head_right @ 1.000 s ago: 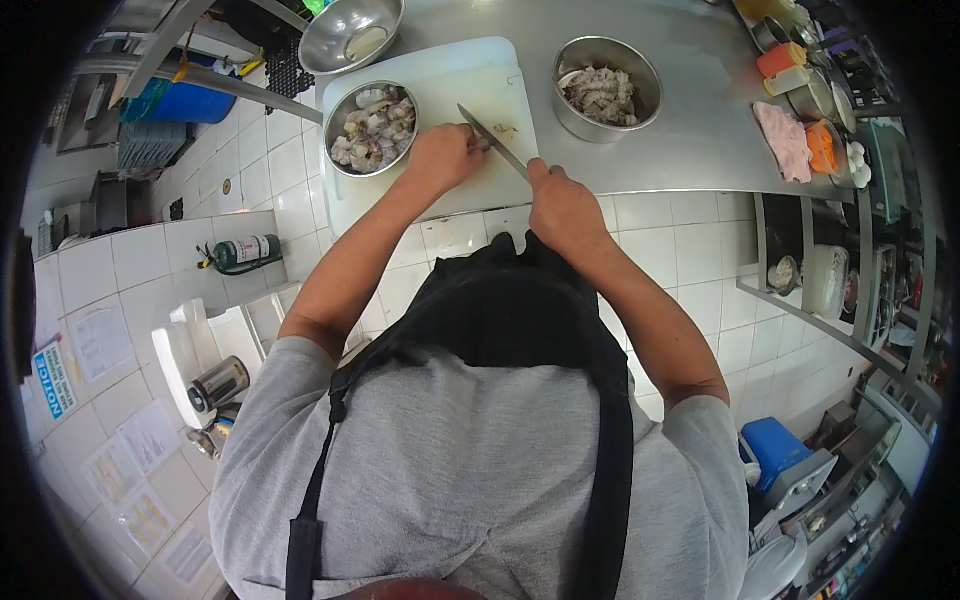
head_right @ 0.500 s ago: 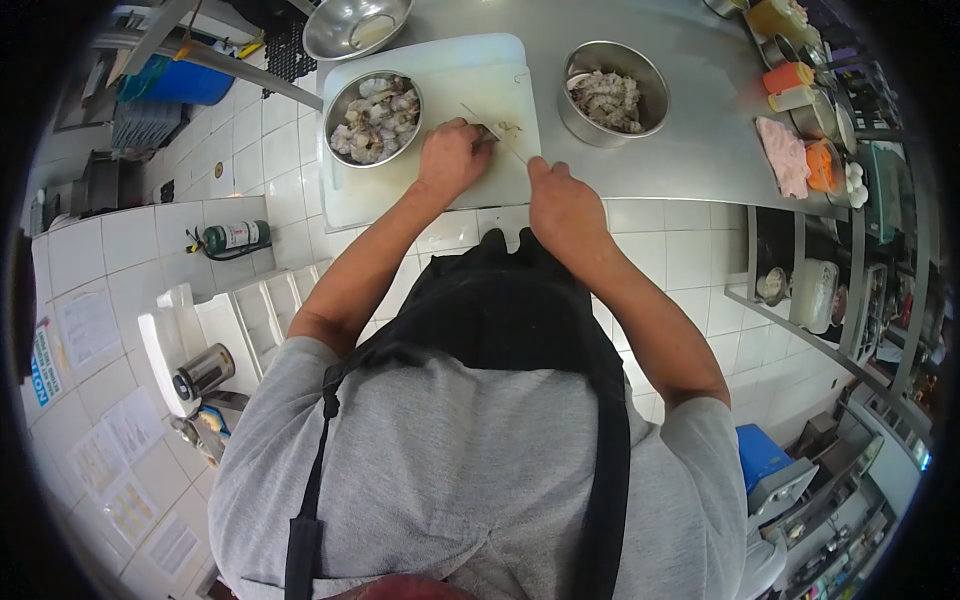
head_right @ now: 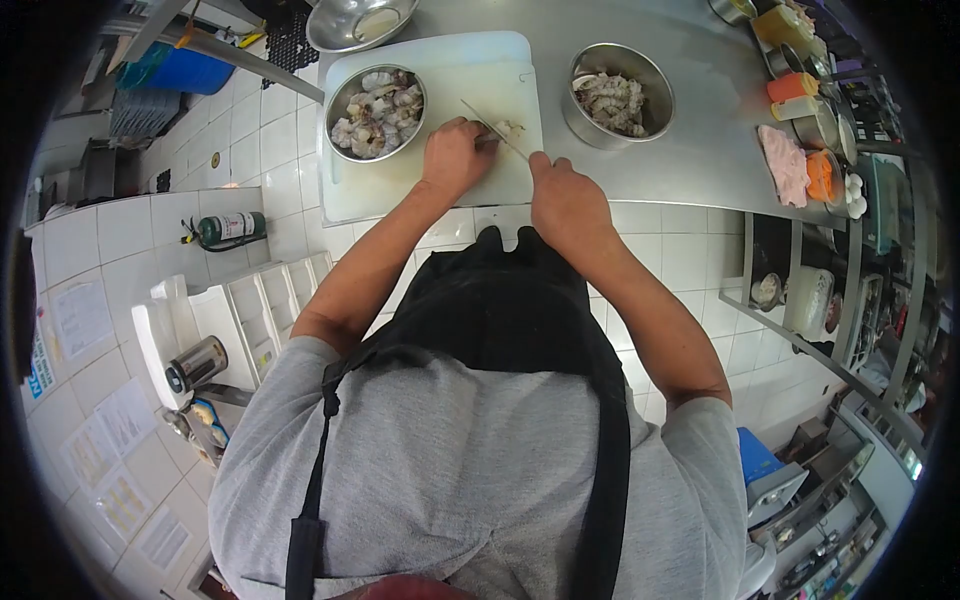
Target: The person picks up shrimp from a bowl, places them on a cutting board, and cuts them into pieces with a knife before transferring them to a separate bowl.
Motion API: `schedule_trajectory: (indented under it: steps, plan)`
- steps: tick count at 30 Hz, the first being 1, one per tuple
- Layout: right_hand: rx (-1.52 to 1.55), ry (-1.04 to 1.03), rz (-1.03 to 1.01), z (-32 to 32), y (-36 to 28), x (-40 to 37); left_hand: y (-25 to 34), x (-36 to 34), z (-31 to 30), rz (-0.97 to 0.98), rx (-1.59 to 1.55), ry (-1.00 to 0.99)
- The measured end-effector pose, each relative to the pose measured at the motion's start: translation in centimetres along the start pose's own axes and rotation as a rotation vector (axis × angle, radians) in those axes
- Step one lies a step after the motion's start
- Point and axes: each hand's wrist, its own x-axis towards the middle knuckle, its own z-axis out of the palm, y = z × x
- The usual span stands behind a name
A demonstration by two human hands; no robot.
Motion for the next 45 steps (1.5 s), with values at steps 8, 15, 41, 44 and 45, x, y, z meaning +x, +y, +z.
schedule_trajectory:
  steps: [8,15,41,44,45]
  plan:
    - [0.039,0.009,-0.017,-0.4,-0.1,2.4,0.3,-0.8,-0.9,0.005,0.071,-0.027]
    - [0.041,-0.037,0.012,-1.8,-0.3,-0.5,0.1,-0.9,-0.9,-0.059,-0.071,-0.008]
    - [0.151,-0.009,0.009,-1.2,0.0,0.3,-0.5,-1.6,-1.9,-0.103,-0.084,-0.069]
    - [0.164,-0.026,0.018,-1.5,-0.2,-1.0,-0.8,-1.6,-1.9,-0.118,-0.077,-0.072]
    - [0.161,-0.038,0.006,-1.3,-0.3,-1.2,-0.8,-1.5,-2.0,-0.118,-0.078,-0.070]
